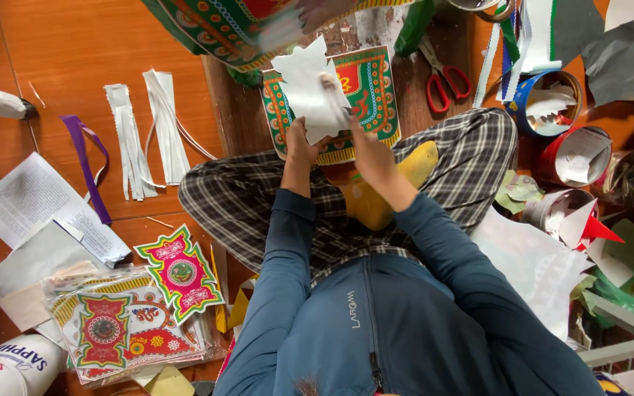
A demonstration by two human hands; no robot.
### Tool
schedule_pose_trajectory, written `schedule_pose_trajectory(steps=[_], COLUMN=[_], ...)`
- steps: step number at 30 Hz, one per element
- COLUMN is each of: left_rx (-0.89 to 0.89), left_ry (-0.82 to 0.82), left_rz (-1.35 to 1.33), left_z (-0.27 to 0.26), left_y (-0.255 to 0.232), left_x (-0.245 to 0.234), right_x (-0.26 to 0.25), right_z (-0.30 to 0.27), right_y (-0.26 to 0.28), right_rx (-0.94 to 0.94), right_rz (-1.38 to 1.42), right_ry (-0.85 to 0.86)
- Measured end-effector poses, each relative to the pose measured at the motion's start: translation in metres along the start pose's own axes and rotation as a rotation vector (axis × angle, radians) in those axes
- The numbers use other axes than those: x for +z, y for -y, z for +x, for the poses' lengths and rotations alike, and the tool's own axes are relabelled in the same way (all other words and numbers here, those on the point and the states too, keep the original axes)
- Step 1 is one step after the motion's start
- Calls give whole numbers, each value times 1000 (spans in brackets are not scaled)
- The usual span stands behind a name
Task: Decorating a paper-mache horse by applying glue and sticking decorative paper patterns onto its surface.
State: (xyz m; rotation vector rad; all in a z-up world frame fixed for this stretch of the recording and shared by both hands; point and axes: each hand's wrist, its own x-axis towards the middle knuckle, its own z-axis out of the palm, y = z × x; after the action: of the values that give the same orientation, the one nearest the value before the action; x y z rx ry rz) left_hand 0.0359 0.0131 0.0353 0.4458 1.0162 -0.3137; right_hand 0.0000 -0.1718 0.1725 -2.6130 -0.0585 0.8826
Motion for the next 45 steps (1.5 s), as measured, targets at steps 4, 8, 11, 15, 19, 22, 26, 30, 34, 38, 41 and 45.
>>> schedule_pose_trajectory(steps=[4, 8, 11, 15, 19, 22, 26, 30, 34, 38, 41, 45], left_rx=[47, 42, 69, 66, 38, 39, 71, 54, 54, 32, 55, 71], left_ry=[0, 41, -21, -62, -49, -57, 7, -16, -10, -51, 9, -45], left_rz=[61, 52, 104, 125, 205, 130, 91, 65, 86, 90, 112, 190], left_z=[-47, -33, -26, -29, -38, -60, -26, -37, -9, 15, -3, -81], left_y=[-16, -12, -7, -11, -16, -22, -7, -9, 2, 7, 3, -24], left_x=[30, 16, 12, 20, 22, 38, 8, 15, 1, -10, -8, 48], right_x=[16, -15, -17, -38, -19, -11, -14, -14, -35, -20, -6, 1], right_z=[7, 9, 32, 27, -4, 5, 37, 28, 8, 2, 32, -27], right_y=[0, -15, -34, -15, -4, 5, 9, -30, -61, -66, -106, -72], right_rx=[-252, -267, -169, -95, -220, -262, -280, -256, -55, -113, -149, -384], right_rz=[-135, -265, -460, -296, -310, -377, -174, 258, 47, 16, -278, -233], right_ry=[-52, -53, -198, -211, -41, -48, -141, -13, -137, -31, -293, -356])
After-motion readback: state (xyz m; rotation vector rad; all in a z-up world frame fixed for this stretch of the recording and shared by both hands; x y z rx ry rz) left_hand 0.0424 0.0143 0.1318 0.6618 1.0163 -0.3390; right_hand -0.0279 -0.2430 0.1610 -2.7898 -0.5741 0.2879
